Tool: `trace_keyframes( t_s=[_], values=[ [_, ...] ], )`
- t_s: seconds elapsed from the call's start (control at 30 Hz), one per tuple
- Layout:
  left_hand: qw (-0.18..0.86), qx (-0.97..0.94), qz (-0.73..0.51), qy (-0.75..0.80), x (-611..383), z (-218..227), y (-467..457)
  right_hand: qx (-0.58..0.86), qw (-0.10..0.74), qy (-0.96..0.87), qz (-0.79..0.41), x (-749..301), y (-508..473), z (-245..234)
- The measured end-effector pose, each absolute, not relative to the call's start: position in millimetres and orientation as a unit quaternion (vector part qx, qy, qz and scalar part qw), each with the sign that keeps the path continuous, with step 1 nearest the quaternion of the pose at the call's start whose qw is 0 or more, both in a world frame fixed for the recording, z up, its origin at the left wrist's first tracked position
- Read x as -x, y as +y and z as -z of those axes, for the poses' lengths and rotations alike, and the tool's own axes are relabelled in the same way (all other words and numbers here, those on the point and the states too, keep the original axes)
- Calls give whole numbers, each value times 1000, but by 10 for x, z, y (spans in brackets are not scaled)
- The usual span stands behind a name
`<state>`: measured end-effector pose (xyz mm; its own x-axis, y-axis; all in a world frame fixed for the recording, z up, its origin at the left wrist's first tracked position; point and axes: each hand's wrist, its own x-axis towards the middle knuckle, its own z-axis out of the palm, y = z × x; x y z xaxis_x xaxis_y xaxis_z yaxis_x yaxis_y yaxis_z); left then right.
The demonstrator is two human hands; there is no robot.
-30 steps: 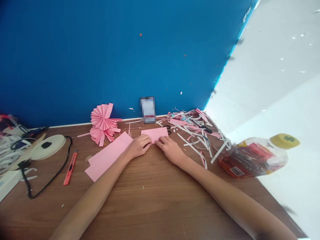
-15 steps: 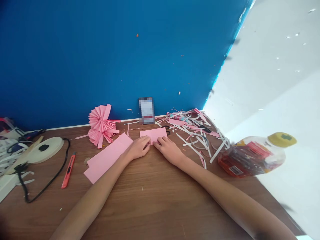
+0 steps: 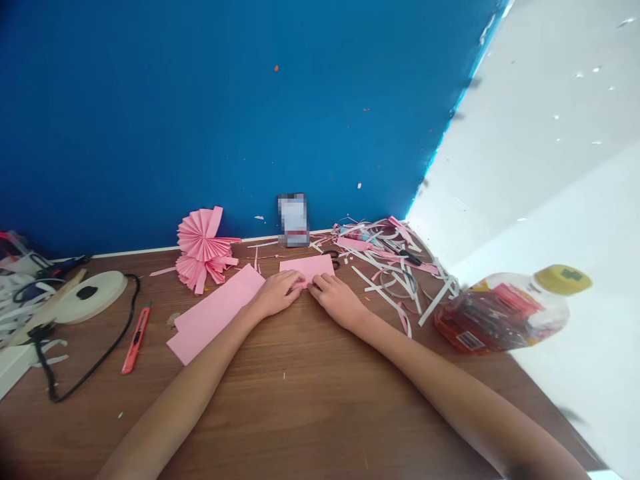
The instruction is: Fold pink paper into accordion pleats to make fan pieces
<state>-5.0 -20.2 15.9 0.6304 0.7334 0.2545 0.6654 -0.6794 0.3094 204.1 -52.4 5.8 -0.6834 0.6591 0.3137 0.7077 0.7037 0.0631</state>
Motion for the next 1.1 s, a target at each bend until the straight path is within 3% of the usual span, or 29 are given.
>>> trace_keyframes(
  t_s=[0.53, 1.1],
  values=[
    [44, -859, -129, 494, -80, -78, -180, 440, 70, -885, 137, -1938, -627, -95],
    [-8, -885, -78, 460, -88, -145, -228, 541, 105, -823, 138, -1933, -683, -117]
  ],
)
